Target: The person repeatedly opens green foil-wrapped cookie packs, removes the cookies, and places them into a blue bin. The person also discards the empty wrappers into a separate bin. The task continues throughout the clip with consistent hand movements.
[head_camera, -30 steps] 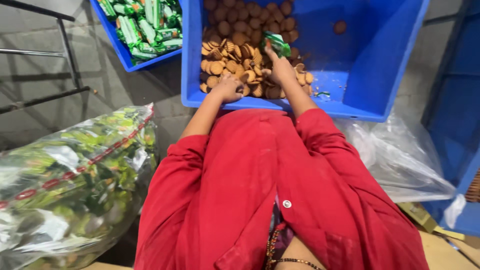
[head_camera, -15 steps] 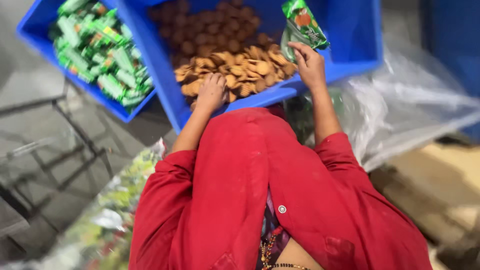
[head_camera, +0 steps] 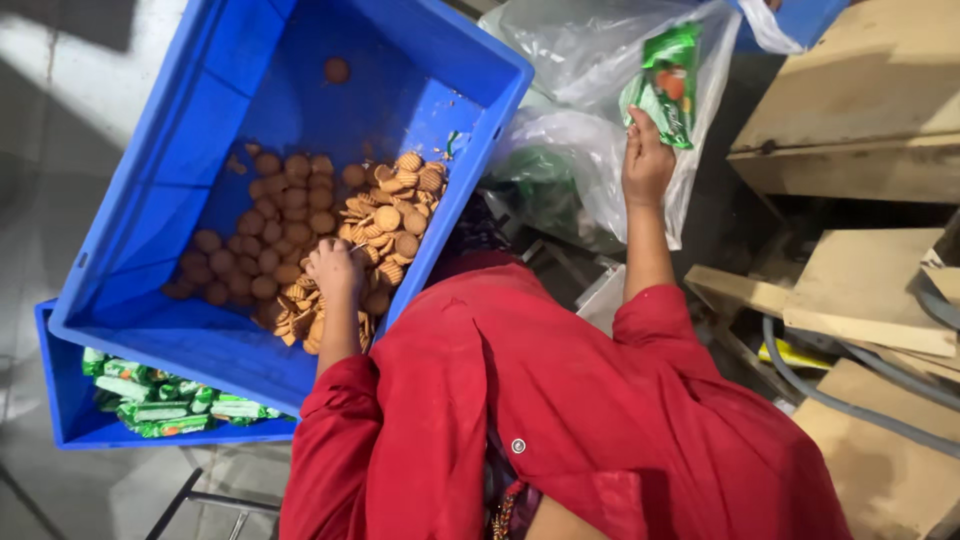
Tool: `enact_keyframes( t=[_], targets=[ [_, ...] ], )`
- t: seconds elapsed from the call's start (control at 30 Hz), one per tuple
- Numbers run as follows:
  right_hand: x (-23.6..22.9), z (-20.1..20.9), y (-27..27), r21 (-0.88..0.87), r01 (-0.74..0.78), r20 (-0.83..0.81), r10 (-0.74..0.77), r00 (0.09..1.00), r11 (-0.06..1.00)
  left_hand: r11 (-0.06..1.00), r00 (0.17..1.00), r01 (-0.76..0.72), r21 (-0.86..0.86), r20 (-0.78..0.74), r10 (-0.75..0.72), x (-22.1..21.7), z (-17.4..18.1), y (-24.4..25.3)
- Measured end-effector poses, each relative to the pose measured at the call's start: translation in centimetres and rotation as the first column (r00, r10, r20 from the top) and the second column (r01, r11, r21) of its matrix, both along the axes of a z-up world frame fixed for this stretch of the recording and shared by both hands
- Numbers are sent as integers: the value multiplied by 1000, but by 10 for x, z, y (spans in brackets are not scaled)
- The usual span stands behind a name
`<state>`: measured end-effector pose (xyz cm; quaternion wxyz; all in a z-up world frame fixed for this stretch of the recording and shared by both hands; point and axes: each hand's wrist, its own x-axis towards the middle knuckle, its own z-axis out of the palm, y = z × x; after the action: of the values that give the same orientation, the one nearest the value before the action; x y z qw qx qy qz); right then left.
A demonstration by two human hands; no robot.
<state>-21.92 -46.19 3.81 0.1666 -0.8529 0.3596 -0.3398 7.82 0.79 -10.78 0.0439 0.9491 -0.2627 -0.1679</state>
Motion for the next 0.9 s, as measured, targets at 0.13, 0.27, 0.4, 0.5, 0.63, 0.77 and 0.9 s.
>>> enact_keyframes(
  t=[0.13,0.27,0.4,0.5,0.63,0.77,0.9],
  targets=[
    [15,-76,-22,279,251,-687,10,727,927,981,989,-124,-151,-104,109,9,13,-1],
    [37,-110,21,841,342,-540,628,560,419,933,970,-205,-296,-186,154,5,35,-16],
    [31,-109,90,882,137,45,370,928,-450,927,946,-265,-264,-259,197,-9,58,-13],
    [22,-101,96,874,-85,91,-9,996,-478,935,972,-219,-281,-150,183,-5,70,-35],
    [-6,-86,90,513,-715,315,-670,672,-475,859,999,39,-510,-12,-52,0,100,-99],
    [-45,-64,84,664,-733,276,-861,427,-151,735,932,274,-621,-19,-363,-7,143,-187],
    [-67,-56,85,923,-345,30,-861,508,-171,603,732,532,-594,-34,-680,-18,177,-250]
  ],
)
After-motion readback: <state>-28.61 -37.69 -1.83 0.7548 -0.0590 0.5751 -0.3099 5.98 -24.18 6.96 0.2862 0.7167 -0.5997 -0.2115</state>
